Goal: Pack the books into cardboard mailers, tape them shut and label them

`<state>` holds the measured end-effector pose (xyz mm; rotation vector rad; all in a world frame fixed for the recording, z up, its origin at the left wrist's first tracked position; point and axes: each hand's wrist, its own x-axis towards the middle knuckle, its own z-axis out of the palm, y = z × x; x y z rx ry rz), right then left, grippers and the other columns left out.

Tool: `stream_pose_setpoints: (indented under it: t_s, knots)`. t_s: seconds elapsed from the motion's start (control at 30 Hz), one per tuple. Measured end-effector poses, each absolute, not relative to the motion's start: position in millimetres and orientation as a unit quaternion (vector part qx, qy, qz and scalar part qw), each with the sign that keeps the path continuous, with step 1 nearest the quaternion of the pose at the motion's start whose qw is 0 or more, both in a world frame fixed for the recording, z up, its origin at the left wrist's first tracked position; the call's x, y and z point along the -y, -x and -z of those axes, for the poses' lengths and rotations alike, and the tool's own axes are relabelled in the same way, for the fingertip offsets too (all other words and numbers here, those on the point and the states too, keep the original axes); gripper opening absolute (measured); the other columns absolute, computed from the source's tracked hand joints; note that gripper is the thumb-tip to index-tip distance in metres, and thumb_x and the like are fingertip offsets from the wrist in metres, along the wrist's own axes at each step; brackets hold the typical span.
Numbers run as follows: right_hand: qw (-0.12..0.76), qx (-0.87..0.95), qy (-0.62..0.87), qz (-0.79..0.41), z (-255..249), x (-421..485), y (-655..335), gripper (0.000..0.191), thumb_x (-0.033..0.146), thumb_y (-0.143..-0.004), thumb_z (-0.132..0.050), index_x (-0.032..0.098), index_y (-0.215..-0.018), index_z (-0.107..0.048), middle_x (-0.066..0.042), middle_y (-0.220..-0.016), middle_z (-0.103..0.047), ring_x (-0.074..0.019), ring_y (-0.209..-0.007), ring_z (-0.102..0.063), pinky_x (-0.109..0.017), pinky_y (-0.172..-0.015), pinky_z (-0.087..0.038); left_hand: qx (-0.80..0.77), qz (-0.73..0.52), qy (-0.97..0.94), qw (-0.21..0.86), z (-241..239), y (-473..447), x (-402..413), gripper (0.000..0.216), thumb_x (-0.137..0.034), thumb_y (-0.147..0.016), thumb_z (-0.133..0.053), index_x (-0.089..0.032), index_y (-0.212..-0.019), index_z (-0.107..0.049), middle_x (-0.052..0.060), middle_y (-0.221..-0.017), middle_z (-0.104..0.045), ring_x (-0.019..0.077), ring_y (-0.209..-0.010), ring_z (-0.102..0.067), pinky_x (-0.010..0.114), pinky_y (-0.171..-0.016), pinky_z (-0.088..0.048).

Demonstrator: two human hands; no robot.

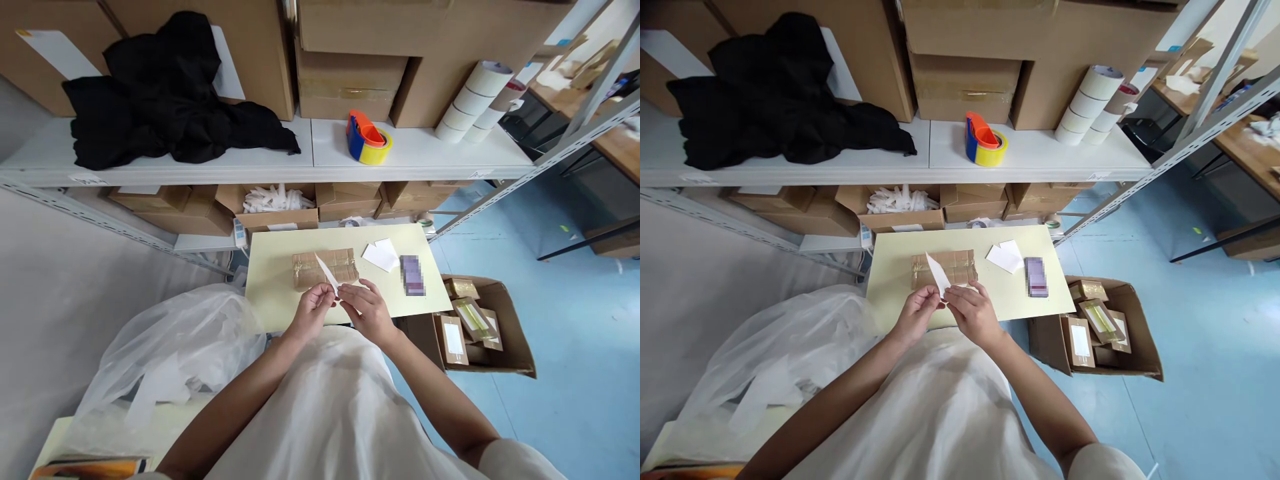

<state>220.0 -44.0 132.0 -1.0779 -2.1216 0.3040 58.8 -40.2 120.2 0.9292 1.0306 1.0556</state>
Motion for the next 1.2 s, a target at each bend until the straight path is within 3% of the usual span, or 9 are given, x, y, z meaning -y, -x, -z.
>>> stream_pose_setpoints:
  t_s: [0.17,0.27,0.5,0.73,0.93,1.2]
  knots:
    - [0.386,0.774,0.45,-0.224,-140.3,39.6,-210.9,0.02,0.035,-0.082,-0.065,0.023,-0.098,-0.065,-0.006,-0.094,-0.072,-0.0197,-0.09,-0.067,-0.036,-0.085,-0.051,-0.466,-0.451,-0.504,0.571,-121.6,-52.6,39.9,0.023,-0.041,-0.082,-0.056,-0.019,-0.075,-0.056,0.0,-0.072,-0.054,0.0137,-0.068,-0.05,0.025,-0.064,-0.04]
    - [0.392,0.715,0.483,-0.319,-144.8,36.8,-204.4,0.021,0.037,-0.079,-0.067,0.022,-0.093,-0.065,-0.006,-0.089,-0.071,-0.0194,-0.085,-0.067,-0.033,-0.077,-0.054,-0.462,-0.442,-0.572,0.514,-125.4,-48.3,40.8,0.018,-0.034,-0.086,-0.051,-0.02,-0.076,-0.056,0.002,-0.075,-0.055,0.0149,-0.072,-0.05,0.026,-0.068,-0.039]
    - [0.391,0.637,0.477,-0.462,-143.7,33.8,-199.5,0.012,0.031,-0.082,-0.062,0.02,-0.084,-0.067,-0.005,-0.09,-0.07,-0.0177,-0.087,-0.066,-0.033,-0.083,-0.052,-0.449,-0.44,-0.626,0.461,-130.8,-41.0,40.0,0.01,-0.024,-0.084,-0.048,-0.021,-0.075,-0.05,0.002,-0.078,-0.052,0.0153,-0.075,-0.05,0.027,-0.072,-0.038]
    - [0.39,0.563,0.473,-0.554,-133.4,28.1,-200.7,0.019,0.038,-0.081,-0.062,0.019,-0.078,-0.063,-0.004,-0.085,-0.069,-0.0165,-0.082,-0.065,-0.031,-0.076,-0.052,-0.471,-0.426,-0.586,0.503,-122.8,-29.5,34.4,0.013,-0.023,-0.079,-0.049,-0.02,-0.068,-0.042,-0.003,-0.065,-0.042,0.0111,-0.06,-0.039,0.023,-0.06,-0.032]
    - [0.404,0.524,0.499,-0.56,-127.4,8.0,-216.9,0.023,0.042,-0.078,-0.063,0.019,-0.075,-0.06,-0.002,-0.074,-0.066,-0.0154,-0.072,-0.062,-0.03,-0.07,-0.05,-0.537,-0.395,-0.586,0.46,-124.4,17.9,-6.3,0.01,-0.026,-0.07,-0.053,-0.02,-0.067,-0.046,-0.002,-0.066,-0.046,0.012,-0.062,-0.042,0.022,-0.057,-0.031]
    - [0.429,0.453,0.568,-0.537,-120.9,-0.2,-245.6,0.027,0.046,-0.076,-0.065,0.019,-0.074,-0.058,0.0,-0.066,-0.061,-0.0148,-0.064,-0.06,-0.032,-0.068,-0.05,-0.619,-0.255,-0.647,0.365,-109.2,90.4,-106.7,0.006,-0.024,-0.07,-0.05,-0.021,-0.067,-0.047,-0.003,-0.061,-0.049,0.012,-0.057,-0.042,0.023,-0.058,-0.032]
